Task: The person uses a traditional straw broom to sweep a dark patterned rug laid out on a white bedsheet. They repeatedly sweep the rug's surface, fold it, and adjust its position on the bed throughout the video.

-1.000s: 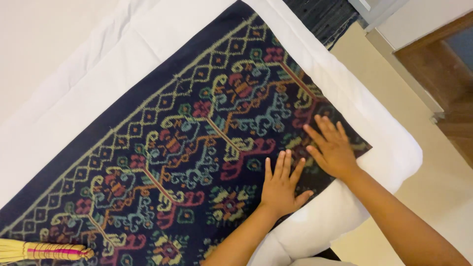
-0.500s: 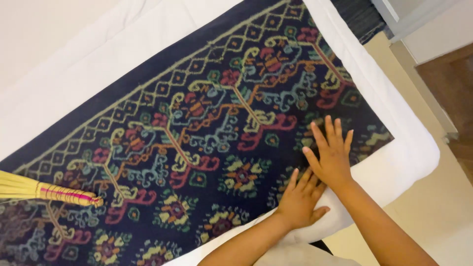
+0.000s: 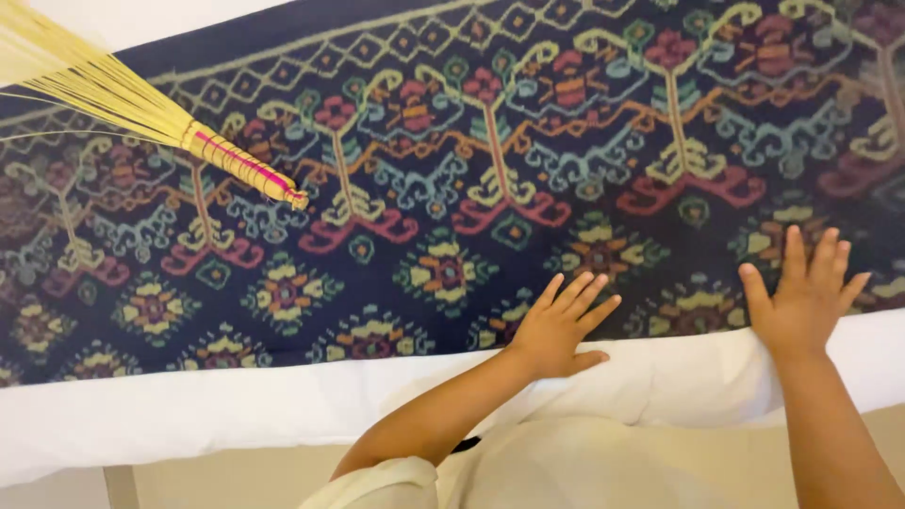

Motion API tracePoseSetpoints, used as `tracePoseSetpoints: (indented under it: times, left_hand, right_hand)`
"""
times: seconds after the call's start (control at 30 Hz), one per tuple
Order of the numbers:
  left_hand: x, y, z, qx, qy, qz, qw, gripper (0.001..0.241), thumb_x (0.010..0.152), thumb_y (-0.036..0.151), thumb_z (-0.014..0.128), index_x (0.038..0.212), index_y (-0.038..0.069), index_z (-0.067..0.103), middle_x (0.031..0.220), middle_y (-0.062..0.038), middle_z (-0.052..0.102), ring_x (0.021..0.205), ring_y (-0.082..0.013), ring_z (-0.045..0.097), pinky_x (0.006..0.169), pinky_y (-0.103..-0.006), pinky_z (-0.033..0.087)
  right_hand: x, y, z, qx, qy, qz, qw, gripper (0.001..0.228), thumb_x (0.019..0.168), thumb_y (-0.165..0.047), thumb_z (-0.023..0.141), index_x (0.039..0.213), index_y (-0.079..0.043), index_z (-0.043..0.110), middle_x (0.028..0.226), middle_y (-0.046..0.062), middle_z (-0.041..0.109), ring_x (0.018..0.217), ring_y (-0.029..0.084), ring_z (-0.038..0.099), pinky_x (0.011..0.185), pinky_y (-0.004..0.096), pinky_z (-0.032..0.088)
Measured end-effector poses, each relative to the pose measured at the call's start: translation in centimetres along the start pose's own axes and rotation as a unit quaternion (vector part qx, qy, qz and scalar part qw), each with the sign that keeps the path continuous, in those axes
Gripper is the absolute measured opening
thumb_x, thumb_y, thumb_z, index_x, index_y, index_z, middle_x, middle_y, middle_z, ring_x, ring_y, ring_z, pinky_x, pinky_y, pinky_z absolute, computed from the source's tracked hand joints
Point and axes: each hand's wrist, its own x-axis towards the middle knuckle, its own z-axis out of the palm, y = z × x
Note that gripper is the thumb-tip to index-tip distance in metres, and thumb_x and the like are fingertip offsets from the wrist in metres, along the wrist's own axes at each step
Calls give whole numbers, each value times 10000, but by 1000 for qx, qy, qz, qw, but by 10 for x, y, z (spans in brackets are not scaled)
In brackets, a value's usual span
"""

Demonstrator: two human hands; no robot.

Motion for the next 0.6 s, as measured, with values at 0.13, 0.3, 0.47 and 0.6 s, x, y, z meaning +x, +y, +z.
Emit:
tracePoseSetpoints:
  times: [0.13, 0.3, 0.47, 0.6]
  left_hand:
    - [-49, -18, -11, 26, 45, -31, 998, 793, 929, 469, 576, 1610, 136, 343, 1719, -153, 221, 1600, -297, 184, 1272, -542, 114]
    - [-137, -69, -58, 60, 89, -135, 985, 869, 821, 296, 702, 1598, 110, 358, 1702, -185, 229, 1582, -328, 179, 1238, -625, 110]
    - [-240, -145, -91, 94, 114, -221, 964, 832, 801, 94, 607, 1597, 181, 381, 1699, -174, 243, 1574, -329, 203, 1230, -621, 115]
    - [-317, -202, -111, 72, 44, -301, 950, 1015, 803, 177, 751, 1651, 281, 203, 1739, -126, 112, 1601, -316, 102, 1253, -647, 38]
  right_hand:
    - [-12, -35, 2, -22, -4, 87, 996, 695, 1075, -262, 591, 1632, 104, 394, 1609, 447, 241, 1415, 700, 243, 1036, 835, 125]
    - [-23, -196, 4, 39, -19, 91, 995, 688, 1066, -214, 583, 1596, 146, 332, 1571, 512, 184, 1417, 710, 124, 1026, 854, 45]
    - [-60, -373, 54, 118, -125, -166, 971, 1002, 757, -567, 669, 1581, -75, 382, 1697, 306, 185, 1554, 527, 166, 1155, 779, 51]
    - [-68, -450, 85, 88, -184, -175, 963, 981, 682, -488, 752, 1570, -225, 429, 1700, 243, 267, 1572, 469, 201, 1197, 765, 87]
